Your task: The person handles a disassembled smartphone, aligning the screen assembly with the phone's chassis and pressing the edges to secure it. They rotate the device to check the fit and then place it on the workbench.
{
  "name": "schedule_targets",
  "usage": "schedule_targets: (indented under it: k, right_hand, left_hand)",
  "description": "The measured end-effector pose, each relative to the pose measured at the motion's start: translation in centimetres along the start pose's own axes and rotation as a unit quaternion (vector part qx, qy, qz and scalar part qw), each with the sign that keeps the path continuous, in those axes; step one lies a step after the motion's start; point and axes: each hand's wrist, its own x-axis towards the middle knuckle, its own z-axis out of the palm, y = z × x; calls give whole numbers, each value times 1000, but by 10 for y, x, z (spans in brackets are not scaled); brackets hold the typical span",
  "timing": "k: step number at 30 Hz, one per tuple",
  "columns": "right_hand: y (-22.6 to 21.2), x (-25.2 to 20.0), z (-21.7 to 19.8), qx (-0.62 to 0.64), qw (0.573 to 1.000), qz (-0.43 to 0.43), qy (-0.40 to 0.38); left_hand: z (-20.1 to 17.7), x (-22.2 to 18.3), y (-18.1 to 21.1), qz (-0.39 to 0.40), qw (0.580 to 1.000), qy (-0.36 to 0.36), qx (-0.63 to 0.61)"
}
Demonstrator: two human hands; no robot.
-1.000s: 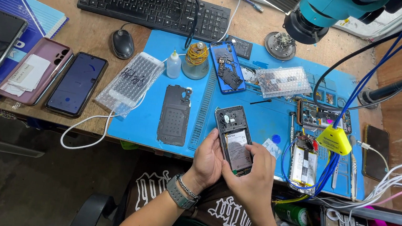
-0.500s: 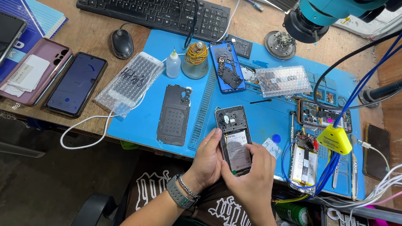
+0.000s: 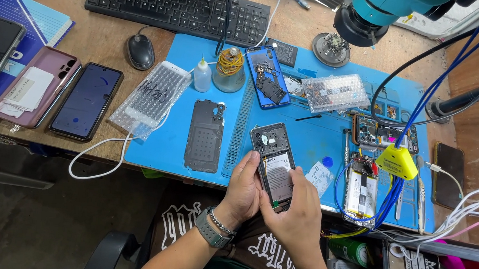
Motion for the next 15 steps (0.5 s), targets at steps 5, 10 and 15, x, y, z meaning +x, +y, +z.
schedule_targets:
  k: [5, 10, 15]
  right_hand:
    - [10, -5, -3, -1, 996, -70, -55]
    - [54, -8, 33, -72, 974, -204, -66]
    - [122, -5, 79, -147, 957, -249, -20]
  left_hand:
    - [0, 5, -9, 24, 999, 24, -10]
    - [-4, 19, -6, 66, 993, 39, -89]
    - [6, 11, 10, 38, 996, 16, -81]
